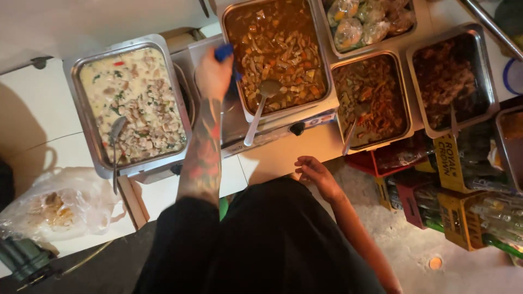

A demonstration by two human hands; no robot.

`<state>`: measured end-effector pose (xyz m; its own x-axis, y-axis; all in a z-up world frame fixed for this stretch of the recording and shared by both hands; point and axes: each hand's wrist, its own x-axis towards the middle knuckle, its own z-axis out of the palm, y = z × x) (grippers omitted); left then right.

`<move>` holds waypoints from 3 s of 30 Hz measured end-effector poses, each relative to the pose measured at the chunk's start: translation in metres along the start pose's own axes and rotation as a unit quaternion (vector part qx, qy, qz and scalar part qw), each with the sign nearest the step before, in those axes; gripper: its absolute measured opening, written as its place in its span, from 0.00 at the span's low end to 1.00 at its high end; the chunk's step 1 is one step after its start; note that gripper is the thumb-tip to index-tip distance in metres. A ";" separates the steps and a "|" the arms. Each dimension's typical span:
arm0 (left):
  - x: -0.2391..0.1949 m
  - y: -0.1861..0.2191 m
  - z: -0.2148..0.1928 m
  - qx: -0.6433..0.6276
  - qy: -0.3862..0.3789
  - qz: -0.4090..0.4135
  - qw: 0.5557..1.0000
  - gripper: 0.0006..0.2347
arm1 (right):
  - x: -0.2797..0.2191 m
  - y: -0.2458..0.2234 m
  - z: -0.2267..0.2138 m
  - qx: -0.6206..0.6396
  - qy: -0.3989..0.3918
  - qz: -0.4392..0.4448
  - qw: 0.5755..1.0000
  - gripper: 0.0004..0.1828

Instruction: Scooping prepared food from metal trays into plastic bags, tying them, and wiping the counter.

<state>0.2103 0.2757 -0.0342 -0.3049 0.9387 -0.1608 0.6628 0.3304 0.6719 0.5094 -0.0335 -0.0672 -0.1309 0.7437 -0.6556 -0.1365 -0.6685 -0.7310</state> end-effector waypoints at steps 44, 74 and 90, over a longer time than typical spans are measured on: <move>-0.202 -0.016 0.038 0.181 0.009 0.029 0.983 0.18 | 0.016 -0.098 -0.057 0.203 0.088 0.009 0.975 0.23; -0.144 0.083 0.067 0.298 0.166 0.406 0.848 0.04 | 0.070 -0.114 -0.050 0.220 0.163 -0.130 0.953 0.37; -0.151 0.043 0.013 0.320 -0.084 0.145 0.933 0.10 | 0.089 0.047 -0.085 -0.711 0.002 -0.329 0.622 0.49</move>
<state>0.2935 0.1490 0.0099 0.0258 0.9820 -0.1870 0.9894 0.0016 0.1449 0.5747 0.0018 -0.1753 -0.5038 0.8548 -0.1246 0.8466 0.4599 -0.2678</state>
